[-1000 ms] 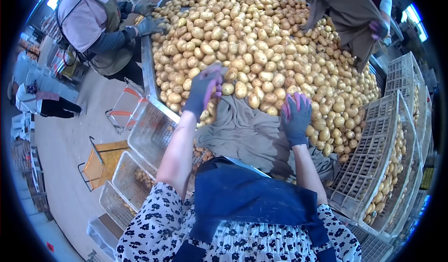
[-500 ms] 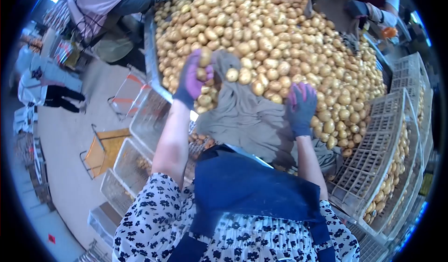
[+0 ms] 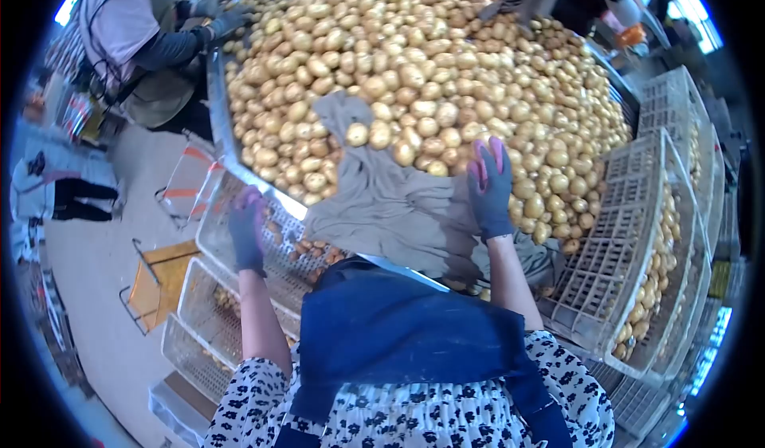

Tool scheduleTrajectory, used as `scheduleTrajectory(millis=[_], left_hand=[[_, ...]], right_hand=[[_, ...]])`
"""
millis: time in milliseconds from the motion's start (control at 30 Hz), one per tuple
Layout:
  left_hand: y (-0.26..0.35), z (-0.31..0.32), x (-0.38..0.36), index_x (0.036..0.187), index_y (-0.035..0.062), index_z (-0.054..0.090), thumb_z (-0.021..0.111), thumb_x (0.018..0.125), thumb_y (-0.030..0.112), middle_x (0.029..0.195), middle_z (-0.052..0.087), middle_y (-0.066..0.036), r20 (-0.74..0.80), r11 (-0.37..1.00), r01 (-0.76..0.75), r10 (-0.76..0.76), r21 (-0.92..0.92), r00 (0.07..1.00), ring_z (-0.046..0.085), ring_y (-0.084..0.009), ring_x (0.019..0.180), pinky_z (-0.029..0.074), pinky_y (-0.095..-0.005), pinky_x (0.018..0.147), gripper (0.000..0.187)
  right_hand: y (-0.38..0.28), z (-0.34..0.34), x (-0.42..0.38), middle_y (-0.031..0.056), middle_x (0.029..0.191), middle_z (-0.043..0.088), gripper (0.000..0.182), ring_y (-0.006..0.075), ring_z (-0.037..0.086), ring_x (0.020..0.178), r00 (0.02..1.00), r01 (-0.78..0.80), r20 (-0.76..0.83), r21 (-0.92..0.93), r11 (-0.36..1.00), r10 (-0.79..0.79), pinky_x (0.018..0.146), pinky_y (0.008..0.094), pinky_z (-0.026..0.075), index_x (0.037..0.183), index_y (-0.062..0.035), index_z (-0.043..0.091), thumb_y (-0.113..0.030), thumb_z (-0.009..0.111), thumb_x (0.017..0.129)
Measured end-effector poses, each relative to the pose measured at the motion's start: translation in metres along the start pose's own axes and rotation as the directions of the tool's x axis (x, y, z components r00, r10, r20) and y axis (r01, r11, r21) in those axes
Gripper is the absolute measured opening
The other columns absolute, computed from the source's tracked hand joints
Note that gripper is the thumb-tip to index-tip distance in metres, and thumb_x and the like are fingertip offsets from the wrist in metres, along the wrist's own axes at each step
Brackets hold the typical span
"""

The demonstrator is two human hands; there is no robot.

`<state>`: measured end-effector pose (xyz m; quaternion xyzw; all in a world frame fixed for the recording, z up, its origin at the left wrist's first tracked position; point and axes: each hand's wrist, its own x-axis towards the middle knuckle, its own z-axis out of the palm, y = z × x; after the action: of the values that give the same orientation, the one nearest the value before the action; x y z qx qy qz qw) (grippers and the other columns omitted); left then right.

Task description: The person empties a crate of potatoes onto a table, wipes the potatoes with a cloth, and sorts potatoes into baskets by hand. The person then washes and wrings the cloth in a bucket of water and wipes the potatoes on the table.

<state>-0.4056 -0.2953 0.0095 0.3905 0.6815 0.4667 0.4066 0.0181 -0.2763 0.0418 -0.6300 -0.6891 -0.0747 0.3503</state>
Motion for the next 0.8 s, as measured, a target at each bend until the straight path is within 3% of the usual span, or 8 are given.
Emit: scheduleTrajectory(millis=[67,133,233,433,567,633,700,800], left_hand=[[0.014,0.052,0.000,0.116,0.0028,0.054,0.057,0.086,0.017,0.111,0.057,-0.006,0.220,0.995,-0.064,0.080,-0.077,0.972,0.053,-0.0134,0.100,0.043,-0.0252,0.085,0.033],[0.041,0.103,-0.002,0.118,0.0014,0.052,0.057,0.087,0.017,0.115,0.054,-0.005,0.451,0.918,-0.388,0.311,0.086,0.837,0.049,-0.0130,0.109,0.038,-0.0263,0.092,0.035],[0.064,0.154,-0.009,0.123,0.0113,0.051,0.059,0.085,0.021,0.116,0.054,-0.010,0.605,0.631,-0.723,0.468,0.282,0.644,0.057,-0.0213,0.097,0.046,-0.0285,0.081,0.040],[0.093,0.176,-0.006,0.126,0.0248,0.049,0.059,0.082,0.024,0.115,0.055,-0.012,0.691,0.529,-0.675,0.211,0.514,0.691,0.059,-0.0269,0.095,0.049,-0.0382,0.073,0.046],[0.078,0.167,-0.002,0.120,0.0187,0.053,0.059,0.083,0.025,0.097,0.058,-0.012,0.683,0.437,-0.807,0.446,0.398,0.578,0.059,-0.0286,0.089,0.048,-0.0363,0.072,0.038],[0.084,0.158,-0.003,0.110,0.0121,0.056,0.060,0.083,0.027,0.094,0.058,-0.011,0.682,0.485,-0.781,0.416,0.393,0.602,0.060,-0.0256,0.085,0.047,-0.0346,0.073,0.031],[0.097,0.146,-0.001,0.103,0.0087,0.058,0.061,0.083,0.027,0.091,0.058,-0.007,0.552,0.678,-0.596,0.325,0.431,0.768,0.059,-0.0181,0.078,0.047,-0.0310,0.067,0.027],[0.130,0.128,0.020,0.101,0.0057,0.057,0.062,0.084,0.025,0.085,0.056,-0.002,0.356,0.918,-0.383,0.324,0.107,0.876,0.052,-0.0087,0.071,0.043,-0.0209,0.058,0.027]], right_hand=[[0.004,-0.010,-0.009,0.0148,0.115,0.053,0.036,0.0353,0.047,0.113,0.955,-0.278,0.035,0.443,0.852,0.293,0.094,0.0405,0.040,0.116,-0.0082,0.056,-0.012,0.061,0.081],[0.008,-0.038,-0.010,0.0145,0.113,0.054,0.036,0.0333,0.050,0.110,0.956,-0.293,0.100,0.314,0.903,0.276,0.090,0.0373,0.043,0.116,-0.0080,0.056,-0.011,0.061,0.080],[0.013,-0.080,-0.017,0.0130,0.109,0.057,0.035,0.0293,0.057,0.100,0.954,-0.243,0.197,0.070,0.968,0.225,0.084,0.0342,0.046,0.114,-0.0081,0.058,-0.010,0.062,0.079],[0.019,-0.108,-0.061,0.0182,0.118,0.053,0.040,0.0324,0.053,0.108,0.811,-0.434,0.357,-0.163,0.886,0.463,0.088,0.0384,0.044,0.122,-0.0093,0.053,-0.015,0.059,0.083],[0.019,-0.099,-0.072,0.0192,0.124,0.049,0.055,0.0337,0.048,0.115,0.805,-0.438,0.372,-0.151,0.886,0.461,0.092,0.0377,0.042,0.132,-0.0116,0.041,-0.015,0.060,0.081],[0.022,-0.101,-0.075,0.0187,0.125,0.048,0.056,0.0335,0.047,0.116,0.805,-0.453,0.371,-0.118,0.884,0.462,0.092,0.0377,0.042,0.133,-0.0115,0.040,-0.015,0.060,0.081],[0.020,-0.108,-0.078,0.0183,0.126,0.048,0.058,0.0334,0.047,0.117,0.798,-0.474,0.372,-0.100,0.875,0.475,0.092,0.0376,0.042,0.134,-0.0113,0.038,-0.015,0.060,0.081],[0.020,-0.119,-0.078,0.0179,0.126,0.049,0.055,0.0331,0.048,0.114,0.757,-0.526,0.392,-0.110,0.843,0.523,0.092,0.0372,0.042,0.133,-0.0099,0.040,-0.017,0.059,0.081]])
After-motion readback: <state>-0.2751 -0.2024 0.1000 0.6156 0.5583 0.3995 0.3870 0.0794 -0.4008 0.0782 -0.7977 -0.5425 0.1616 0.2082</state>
